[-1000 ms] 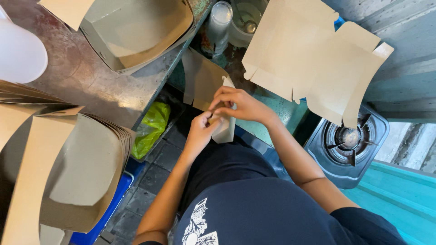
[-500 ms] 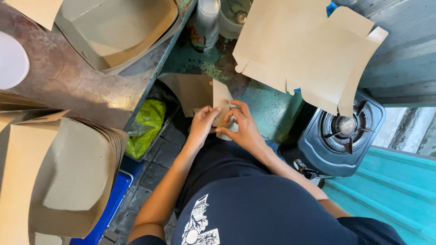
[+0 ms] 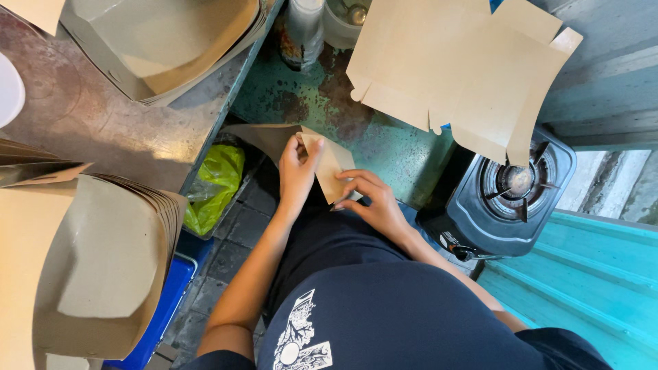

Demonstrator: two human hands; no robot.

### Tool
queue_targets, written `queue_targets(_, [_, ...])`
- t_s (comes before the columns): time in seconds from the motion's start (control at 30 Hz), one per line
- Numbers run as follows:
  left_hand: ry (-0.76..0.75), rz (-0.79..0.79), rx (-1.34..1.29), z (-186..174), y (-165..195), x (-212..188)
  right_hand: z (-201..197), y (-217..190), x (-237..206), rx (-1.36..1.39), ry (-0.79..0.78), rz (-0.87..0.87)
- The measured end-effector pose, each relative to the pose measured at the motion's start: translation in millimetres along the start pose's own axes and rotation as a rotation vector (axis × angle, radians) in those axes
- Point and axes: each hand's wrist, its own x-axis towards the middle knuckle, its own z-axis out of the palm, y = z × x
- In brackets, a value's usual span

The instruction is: The person folds flat cardboard sheets into small paper boxes by hand, tucking flaps and creasing edges to form the box shape. They place each completed box on a stack on the counter and repeat the process with additional sheets.

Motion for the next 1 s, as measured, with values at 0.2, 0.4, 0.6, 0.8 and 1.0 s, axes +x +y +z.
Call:
queue_targets(0.2, [0.073, 0.009, -0.111, 11.3, 15.9, -15.6, -1.0, -3.0, -5.9, -0.041, 0.096, -0.075])
queue_targets(0.4, [0.051, -0.006, -0.194, 12.8, 13.6, -14.4, -7.5, 3.6, -6.3, -0.077, 0.097, -0.171])
queue_targets(0.6, [0.015, 0.055, -0.228, 17.7, -29.5, -1.4, -17.0, 28.3, 1.5, -0.046, 0.086, -0.177])
queue_targets(0.8, [-0.043, 0.027, -0.105, 24.2, -46.0, 18.2, -20.5, 54.1, 5.2, 0.267, 0.084, 0.085])
queue_targets(1.0, [-0.148, -0.374, -0.434, 27.4, -36.7, 10.7, -21.8, 69.9, 8.2, 0.508, 0.074, 0.263])
